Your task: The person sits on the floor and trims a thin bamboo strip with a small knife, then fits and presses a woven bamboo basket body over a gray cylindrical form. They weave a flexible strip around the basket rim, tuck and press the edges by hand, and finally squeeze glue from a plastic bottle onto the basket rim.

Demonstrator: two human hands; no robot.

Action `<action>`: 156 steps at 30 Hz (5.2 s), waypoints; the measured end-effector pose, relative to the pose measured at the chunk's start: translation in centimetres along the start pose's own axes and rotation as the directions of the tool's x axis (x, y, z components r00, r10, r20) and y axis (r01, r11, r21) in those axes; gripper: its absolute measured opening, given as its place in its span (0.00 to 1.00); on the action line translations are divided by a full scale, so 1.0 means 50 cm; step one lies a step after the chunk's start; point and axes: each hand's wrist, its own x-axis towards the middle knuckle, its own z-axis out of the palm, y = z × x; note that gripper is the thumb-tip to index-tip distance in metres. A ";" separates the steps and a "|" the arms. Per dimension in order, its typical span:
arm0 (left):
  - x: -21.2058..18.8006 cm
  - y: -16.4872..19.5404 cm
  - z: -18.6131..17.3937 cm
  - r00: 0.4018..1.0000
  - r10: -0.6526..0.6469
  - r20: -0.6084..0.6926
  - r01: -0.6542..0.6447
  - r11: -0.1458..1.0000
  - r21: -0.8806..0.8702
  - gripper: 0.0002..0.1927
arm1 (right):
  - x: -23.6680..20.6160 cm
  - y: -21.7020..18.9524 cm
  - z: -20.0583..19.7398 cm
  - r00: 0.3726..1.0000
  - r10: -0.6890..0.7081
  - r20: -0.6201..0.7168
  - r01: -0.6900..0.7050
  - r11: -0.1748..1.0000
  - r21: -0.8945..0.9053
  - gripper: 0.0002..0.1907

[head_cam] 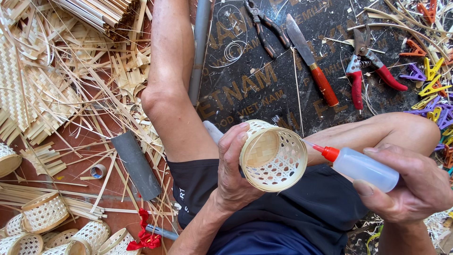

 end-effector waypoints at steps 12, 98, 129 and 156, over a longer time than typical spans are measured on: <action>0.006 0.010 0.000 0.999 -0.003 0.044 0.003 1.000 -0.005 0.55 | 0.047 -0.033 -0.004 0.987 -0.036 0.155 0.058 0.988 -0.140 0.24; 0.004 -0.013 0.012 0.995 -0.091 0.042 0.084 0.987 0.140 0.58 | -0.004 -0.062 0.058 0.989 -0.010 0.145 0.001 0.998 0.061 0.25; 0.010 -0.007 0.018 0.996 -0.009 0.093 -0.002 0.993 0.114 0.55 | 0.004 -0.076 0.067 0.992 -0.040 0.116 0.036 0.999 0.035 0.24; 0.001 -0.008 0.008 0.960 0.115 0.256 -0.068 0.981 -0.184 0.52 | 0.055 -0.054 0.009 0.928 0.043 0.369 -0.086 0.991 0.100 0.23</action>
